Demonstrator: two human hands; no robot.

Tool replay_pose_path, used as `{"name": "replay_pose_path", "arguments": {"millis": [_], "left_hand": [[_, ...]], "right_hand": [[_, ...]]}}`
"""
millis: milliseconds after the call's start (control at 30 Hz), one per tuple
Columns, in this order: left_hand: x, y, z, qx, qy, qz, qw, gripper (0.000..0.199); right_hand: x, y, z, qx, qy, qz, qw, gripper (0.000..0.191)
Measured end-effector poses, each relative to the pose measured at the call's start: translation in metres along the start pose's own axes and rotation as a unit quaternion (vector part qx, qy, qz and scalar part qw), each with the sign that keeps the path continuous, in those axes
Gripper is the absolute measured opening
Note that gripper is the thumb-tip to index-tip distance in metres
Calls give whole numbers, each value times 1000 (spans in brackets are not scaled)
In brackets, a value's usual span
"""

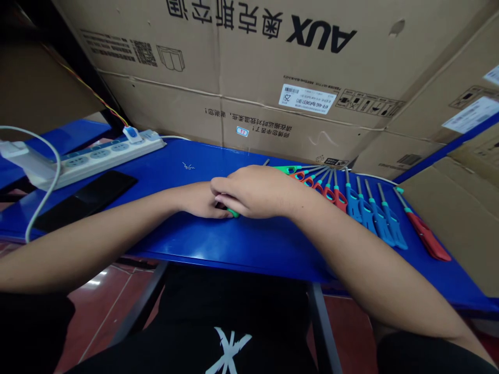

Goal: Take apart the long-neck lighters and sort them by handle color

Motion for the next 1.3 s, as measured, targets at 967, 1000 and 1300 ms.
{"name": "replay_pose_path", "arguments": {"millis": [967, 1000, 1300], "left_hand": [[-36, 3, -13, -29, -40, -32, 998, 18], [-36, 3, -12, -26, -46, -32, 998, 18], [-26, 1, -9, 25, -47, -14, 998, 18]], "right_hand": [[61, 45, 21, 129, -83, 47, 987, 48], [66, 51, 19, 152, -97, 62, 982, 48], [72, 67, 26, 153, -189, 35, 969, 29]]}}
Point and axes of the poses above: each hand's wrist, its own y-axis away from the middle knuckle, its own x-axis out of the palm, z = x × y, the point moved 2 cm from there along -y, towards the middle knuckle, and after that the axes turned 5 degrees about x, right-handed, at the moved point
